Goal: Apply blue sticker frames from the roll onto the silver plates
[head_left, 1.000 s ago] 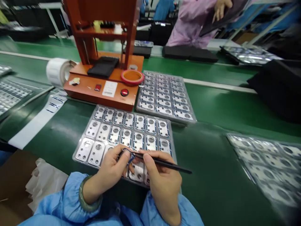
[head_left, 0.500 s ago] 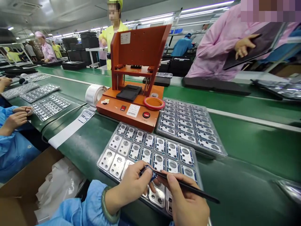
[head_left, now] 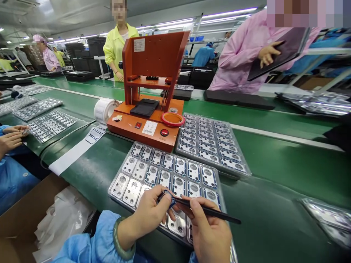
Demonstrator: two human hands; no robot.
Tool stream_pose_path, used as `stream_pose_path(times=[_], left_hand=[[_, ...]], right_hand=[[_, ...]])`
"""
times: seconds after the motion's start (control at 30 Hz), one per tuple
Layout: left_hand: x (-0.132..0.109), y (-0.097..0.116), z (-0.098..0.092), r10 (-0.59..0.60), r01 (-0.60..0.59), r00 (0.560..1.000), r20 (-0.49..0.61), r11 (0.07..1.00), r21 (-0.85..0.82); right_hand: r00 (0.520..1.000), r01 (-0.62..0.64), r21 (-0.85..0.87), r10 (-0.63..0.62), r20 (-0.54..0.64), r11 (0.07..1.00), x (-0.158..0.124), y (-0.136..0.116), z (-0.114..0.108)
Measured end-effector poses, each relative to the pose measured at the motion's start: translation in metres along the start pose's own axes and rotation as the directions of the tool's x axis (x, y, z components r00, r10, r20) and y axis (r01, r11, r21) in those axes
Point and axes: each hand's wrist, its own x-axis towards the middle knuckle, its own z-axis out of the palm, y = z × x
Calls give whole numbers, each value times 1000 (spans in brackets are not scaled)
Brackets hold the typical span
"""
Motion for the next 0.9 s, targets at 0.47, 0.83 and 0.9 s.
stream_pose_path(times=[0.47,0.83,0.9], left_hand=[[-1,-2,0,3,-3,1000,9,1000,2],[0,-2,0,-3,2,1000,17,1000,3],[0,-2,0,-4,4,1000,14,1000,9]], right_hand=[[997,-72,51,72,-1,996,-1,-5,3],[995,-100,93,100,0,991,-1,-4,2],[996,-94,79,94,0,993,-1,-4,2]])
